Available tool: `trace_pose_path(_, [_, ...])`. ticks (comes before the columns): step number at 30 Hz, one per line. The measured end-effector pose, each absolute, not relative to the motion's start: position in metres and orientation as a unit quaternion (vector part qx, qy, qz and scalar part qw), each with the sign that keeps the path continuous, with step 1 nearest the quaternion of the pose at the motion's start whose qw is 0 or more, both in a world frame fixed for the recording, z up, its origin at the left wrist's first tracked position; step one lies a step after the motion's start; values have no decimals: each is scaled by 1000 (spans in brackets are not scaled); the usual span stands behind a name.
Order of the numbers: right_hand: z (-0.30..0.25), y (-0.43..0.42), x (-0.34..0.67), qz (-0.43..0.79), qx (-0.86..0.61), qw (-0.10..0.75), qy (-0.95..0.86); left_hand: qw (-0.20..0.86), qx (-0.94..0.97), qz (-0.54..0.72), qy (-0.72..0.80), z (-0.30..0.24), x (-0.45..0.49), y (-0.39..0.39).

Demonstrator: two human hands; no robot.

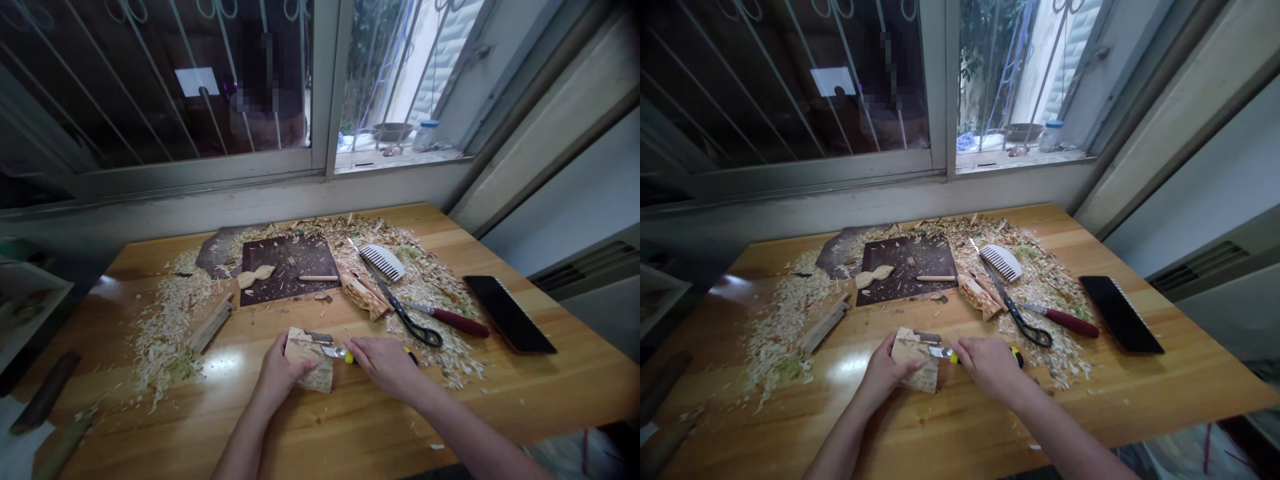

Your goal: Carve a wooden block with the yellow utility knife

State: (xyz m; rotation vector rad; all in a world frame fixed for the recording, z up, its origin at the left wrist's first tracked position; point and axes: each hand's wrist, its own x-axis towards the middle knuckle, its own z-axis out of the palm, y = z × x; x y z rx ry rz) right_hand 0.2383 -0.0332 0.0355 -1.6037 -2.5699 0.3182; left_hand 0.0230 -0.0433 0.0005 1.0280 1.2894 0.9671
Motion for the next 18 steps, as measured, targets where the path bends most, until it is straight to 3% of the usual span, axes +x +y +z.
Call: trace_pose_path(18, [27, -24, 227, 54, -561, 20, -826, 518, 484, 365, 603, 14, 20, -45])
